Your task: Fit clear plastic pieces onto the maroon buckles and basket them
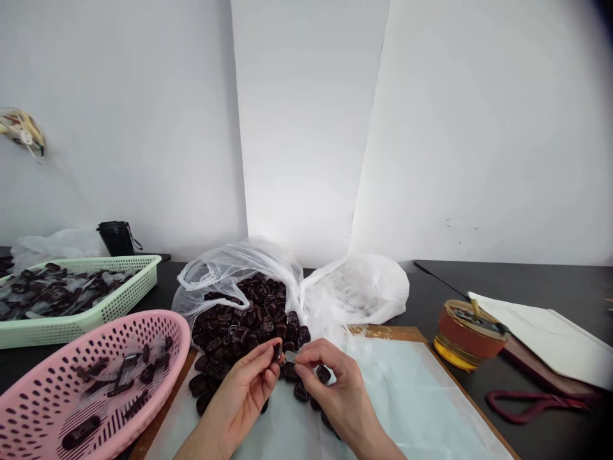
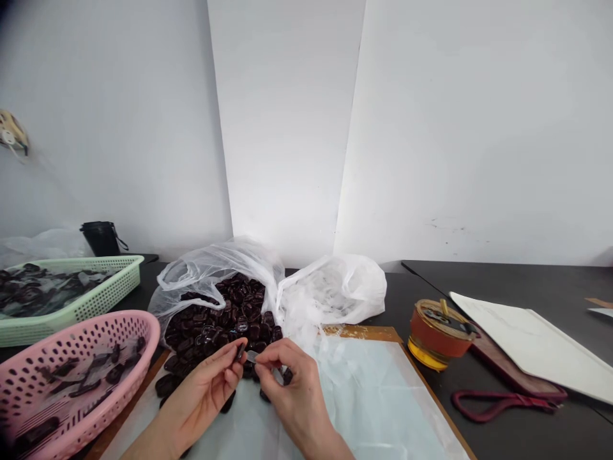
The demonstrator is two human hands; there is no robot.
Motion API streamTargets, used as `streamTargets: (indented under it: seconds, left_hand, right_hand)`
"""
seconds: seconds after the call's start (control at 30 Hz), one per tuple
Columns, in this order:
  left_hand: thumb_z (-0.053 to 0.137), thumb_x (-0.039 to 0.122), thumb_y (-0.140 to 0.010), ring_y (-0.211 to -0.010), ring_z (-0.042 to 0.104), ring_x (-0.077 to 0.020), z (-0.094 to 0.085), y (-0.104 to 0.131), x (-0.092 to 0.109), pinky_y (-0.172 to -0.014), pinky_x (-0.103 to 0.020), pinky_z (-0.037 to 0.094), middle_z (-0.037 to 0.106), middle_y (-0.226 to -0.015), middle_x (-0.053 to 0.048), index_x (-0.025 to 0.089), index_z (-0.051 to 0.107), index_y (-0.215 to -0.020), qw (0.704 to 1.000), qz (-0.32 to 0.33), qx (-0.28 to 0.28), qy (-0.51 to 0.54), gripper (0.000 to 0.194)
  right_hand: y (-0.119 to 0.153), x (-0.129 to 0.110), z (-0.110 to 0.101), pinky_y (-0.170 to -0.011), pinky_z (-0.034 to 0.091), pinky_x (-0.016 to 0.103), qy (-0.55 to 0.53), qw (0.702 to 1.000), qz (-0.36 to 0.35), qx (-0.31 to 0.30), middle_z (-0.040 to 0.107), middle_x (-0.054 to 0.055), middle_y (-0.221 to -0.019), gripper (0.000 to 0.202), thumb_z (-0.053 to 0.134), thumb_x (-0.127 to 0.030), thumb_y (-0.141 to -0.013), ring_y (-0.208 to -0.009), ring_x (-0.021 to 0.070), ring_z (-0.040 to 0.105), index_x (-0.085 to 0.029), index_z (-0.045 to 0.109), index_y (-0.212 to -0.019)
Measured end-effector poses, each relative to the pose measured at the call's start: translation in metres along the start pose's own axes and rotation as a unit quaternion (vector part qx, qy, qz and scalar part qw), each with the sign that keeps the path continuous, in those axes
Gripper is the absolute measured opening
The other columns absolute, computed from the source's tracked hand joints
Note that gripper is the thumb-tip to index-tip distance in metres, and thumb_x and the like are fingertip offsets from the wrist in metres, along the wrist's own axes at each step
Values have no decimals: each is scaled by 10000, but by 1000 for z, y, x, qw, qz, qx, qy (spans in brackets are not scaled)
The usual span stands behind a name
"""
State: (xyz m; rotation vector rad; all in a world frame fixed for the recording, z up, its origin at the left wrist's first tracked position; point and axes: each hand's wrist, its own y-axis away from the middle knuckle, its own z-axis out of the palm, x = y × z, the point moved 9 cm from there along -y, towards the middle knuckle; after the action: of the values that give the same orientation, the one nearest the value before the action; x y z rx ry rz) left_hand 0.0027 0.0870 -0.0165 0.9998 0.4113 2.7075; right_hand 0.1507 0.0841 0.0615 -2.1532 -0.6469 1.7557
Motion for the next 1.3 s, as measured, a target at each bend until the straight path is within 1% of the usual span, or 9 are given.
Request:
streamTargets:
  seconds: [0.1,0.2,0.3,0.5,0.7,0.93,1.13,1.2,1.3]
  left_hand:
    - [497,-8,-929,-607,683,-100,2,0,-7,-525,-135,570,703,-830,-177,-3,700,-1043,999,-35,-3,38,233]
    - [465,11,-951,-576,674,-92,4,1,-15,-504,-127,566,698,-788,-171,-20,700,-1005,995,-70,-6,72,243]
    - [450,21,-960,-558,666,-88,6,2,-19,-489,-124,560,694,-761,-168,-24,709,-970,993,-85,-9,79,263]
    - [480,11,-942,-545,661,-88,3,0,-19,-479,-122,557,698,-749,-159,-13,729,-953,997,-65,-5,47,250]
    - [537,-4,-909,-552,668,-92,-2,-3,-12,-488,-125,560,717,-760,-148,14,742,-951,999,-23,10,-19,209]
    - [600,-6,-870,-559,657,-82,-1,-2,-8,-505,-120,555,706,-763,-104,39,754,-944,997,7,12,-75,176]
    - [661,18,-837,-581,644,-68,-2,-3,-7,-545,-113,556,688,-758,-48,83,772,-951,993,27,5,-114,172]
    - [686,28,-822,-594,644,-66,-2,-3,-5,-568,-112,560,692,-765,-36,100,779,-953,991,35,4,-129,176]
    - [712,37,-799,-612,649,-68,-2,-1,-3,-599,-116,564,717,-797,-41,112,788,-941,988,45,9,-149,177]
  right_hand:
    - [1,-9,1,-651,480,252,15,999,-39,-1,673,44,-818,105,633,-160,-832,-734,164,623,-192,711,-769]
    - [2,-10,0,-621,475,244,19,999,-43,6,672,44,-805,115,623,-149,-833,-701,155,611,-191,708,-768]
    - [2,-11,-1,-608,468,243,30,999,-40,8,664,34,-770,126,608,-132,-826,-662,147,585,-190,697,-758]
    - [1,-12,0,-595,467,235,51,998,-31,-9,656,31,-758,152,581,-90,-798,-644,141,584,-187,681,-736]
    - [1,-12,-1,-586,458,231,79,996,-33,-15,643,26,-757,162,577,-70,-784,-632,136,574,-190,673,-732]
    - [0,-11,0,-601,467,242,93,995,-24,-28,643,34,-784,151,578,-87,-801,-653,147,582,-194,664,-738]
    - [0,-7,4,-600,469,250,79,996,-20,-34,640,39,-794,150,574,-109,-811,-653,150,583,-196,678,-747]
    - [0,-2,4,-601,464,251,66,997,-6,-36,645,32,-776,148,581,-108,-804,-650,148,580,-195,685,-746]
    - [-1,9,3,-613,466,255,39,998,41,-38,656,24,-754,120,599,-121,-794,-662,155,588,-190,688,-750]
